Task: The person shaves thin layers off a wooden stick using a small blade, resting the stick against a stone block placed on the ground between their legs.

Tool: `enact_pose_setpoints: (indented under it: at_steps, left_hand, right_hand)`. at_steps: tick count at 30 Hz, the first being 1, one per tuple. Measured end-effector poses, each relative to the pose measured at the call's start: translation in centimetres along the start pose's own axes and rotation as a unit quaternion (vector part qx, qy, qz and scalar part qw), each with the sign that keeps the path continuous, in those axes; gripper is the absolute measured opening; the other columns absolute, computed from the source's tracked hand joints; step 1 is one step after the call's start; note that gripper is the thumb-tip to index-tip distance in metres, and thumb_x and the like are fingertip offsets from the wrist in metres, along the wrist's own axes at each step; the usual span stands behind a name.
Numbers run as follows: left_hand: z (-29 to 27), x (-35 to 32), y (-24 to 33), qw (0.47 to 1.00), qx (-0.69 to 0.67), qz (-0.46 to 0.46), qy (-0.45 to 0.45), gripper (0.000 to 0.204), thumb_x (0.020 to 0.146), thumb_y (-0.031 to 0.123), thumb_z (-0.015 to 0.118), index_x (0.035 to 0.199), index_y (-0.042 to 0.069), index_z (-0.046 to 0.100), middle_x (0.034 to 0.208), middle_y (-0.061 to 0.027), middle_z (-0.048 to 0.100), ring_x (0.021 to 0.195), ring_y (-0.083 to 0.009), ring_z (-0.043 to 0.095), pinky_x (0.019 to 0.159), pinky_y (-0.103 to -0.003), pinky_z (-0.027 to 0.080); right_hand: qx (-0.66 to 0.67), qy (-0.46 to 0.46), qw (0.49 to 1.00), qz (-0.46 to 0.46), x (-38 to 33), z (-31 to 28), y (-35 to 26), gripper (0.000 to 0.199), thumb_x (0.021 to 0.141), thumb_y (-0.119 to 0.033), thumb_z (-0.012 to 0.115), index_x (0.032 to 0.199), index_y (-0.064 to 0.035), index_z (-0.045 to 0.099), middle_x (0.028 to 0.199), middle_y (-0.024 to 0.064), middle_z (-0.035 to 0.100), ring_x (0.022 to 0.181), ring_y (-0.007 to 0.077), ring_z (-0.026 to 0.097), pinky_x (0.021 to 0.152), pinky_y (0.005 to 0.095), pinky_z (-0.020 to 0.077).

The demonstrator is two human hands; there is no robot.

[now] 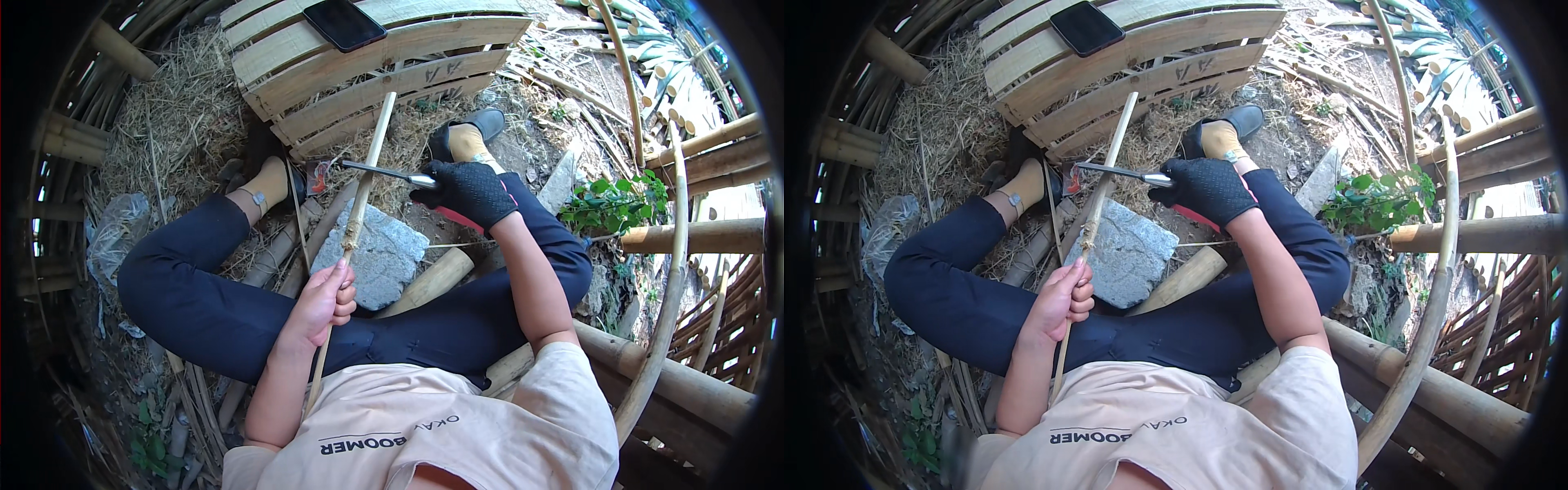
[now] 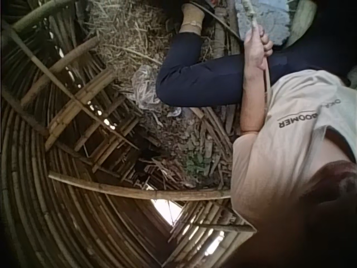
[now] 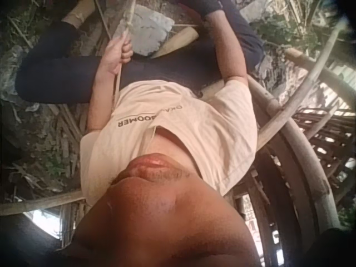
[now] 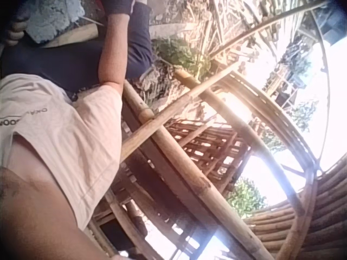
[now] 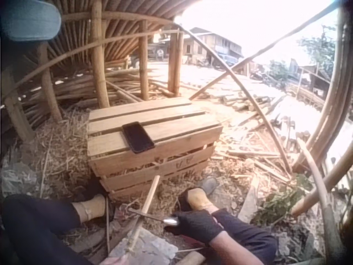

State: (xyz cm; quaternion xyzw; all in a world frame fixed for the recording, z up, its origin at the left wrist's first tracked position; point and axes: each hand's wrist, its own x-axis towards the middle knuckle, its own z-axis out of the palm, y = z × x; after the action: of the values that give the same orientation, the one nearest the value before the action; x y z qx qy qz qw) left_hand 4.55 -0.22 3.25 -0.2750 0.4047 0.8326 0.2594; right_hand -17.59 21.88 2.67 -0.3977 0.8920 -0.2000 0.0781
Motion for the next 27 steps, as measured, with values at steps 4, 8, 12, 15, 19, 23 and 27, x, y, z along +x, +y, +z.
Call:
enact_pose_setpoints:
  at_steps: [4,8,12,15,19,23,27]
  left_hand:
    - [0.4,0.7,-1.2,0.997,0.049,0.016,0.055,0.035,0.108,0.040,0.037,0.082,0.017,0.040,0.058,0.0095,0.025,0.043,-0.0006,0.020,0.037,-0.020,0.014]
    - [-0.3,1.1,-1.7,0.996,0.057,0.013,0.074,0.035,0.108,0.040,0.037,0.085,0.015,0.042,0.059,0.0087,0.028,0.043,-0.0014,0.022,0.037,-0.021,0.016]
    - [-0.4,0.9,-1.5,0.996,0.047,0.020,0.075,0.033,0.108,0.038,0.037,0.085,0.015,0.043,0.059,0.0087,0.028,0.043,-0.0012,0.022,0.037,-0.021,0.016]
    - [-0.4,0.8,-1.4,0.996,0.043,0.023,0.079,0.033,0.108,0.038,0.037,0.085,0.015,0.043,0.059,0.0088,0.028,0.043,-0.0011,0.022,0.037,-0.020,0.016]
    - [-1.0,0.9,-1.5,0.996,0.037,0.026,0.075,0.034,0.109,0.038,0.036,0.083,0.015,0.042,0.058,0.0090,0.028,0.042,-0.0011,0.022,0.037,-0.020,0.015]
    - [-0.2,0.8,-1.5,0.992,0.060,0.029,0.109,0.036,0.108,0.040,0.037,0.081,0.017,0.039,0.057,0.0102,0.025,0.042,-0.0003,0.020,0.037,-0.020,0.014]
    - [-0.2,0.6,-1.7,0.989,0.067,0.037,0.124,0.035,0.108,0.040,0.037,0.082,0.017,0.040,0.058,0.0101,0.026,0.042,0.0000,0.021,0.036,-0.020,0.015]
  right_hand:
    - [0.011,-0.032,0.999,0.004,0.5,2.4,0.1,0.037,0.083,-0.048,0.070,0.092,-0.0122,0.068,0.079,0.0152,0.069,0.076,0.0356,0.069,0.070,0.0461,0.0530]
    - [0.002,-0.054,0.999,-0.008,0.8,3.3,-0.5,0.031,0.083,-0.042,0.071,0.096,-0.0140,0.069,0.081,0.0159,0.070,0.079,0.0359,0.069,0.071,0.0471,0.0536]
    - [0.007,-0.059,0.998,-0.007,1.3,3.8,-0.5,0.029,0.083,-0.039,0.071,0.095,-0.0134,0.069,0.082,0.0154,0.070,0.080,0.0360,0.069,0.072,0.0474,0.0539]
    - [0.000,-0.075,0.997,0.009,1.1,3.7,-1.4,0.027,0.083,-0.038,0.070,0.095,-0.0137,0.069,0.083,0.0144,0.071,0.080,0.0359,0.069,0.073,0.0470,0.0541]
    - [0.041,-0.085,0.995,0.003,1.2,4.4,-1.7,0.026,0.082,-0.037,0.070,0.096,-0.0142,0.070,0.084,0.0140,0.071,0.081,0.0354,0.069,0.073,0.0465,0.0543]
    - [0.043,-0.071,0.997,0.007,1.7,6.4,-1.2,0.023,0.082,-0.035,0.069,0.093,-0.0150,0.072,0.083,0.0136,0.071,0.080,0.0354,0.069,0.073,0.0463,0.0544]
    - [0.048,-0.035,0.998,0.034,1.7,8.2,-1.6,0.018,0.082,-0.031,0.067,0.090,-0.0155,0.072,0.081,0.0140,0.071,0.079,0.0347,0.069,0.072,0.0460,0.0544]
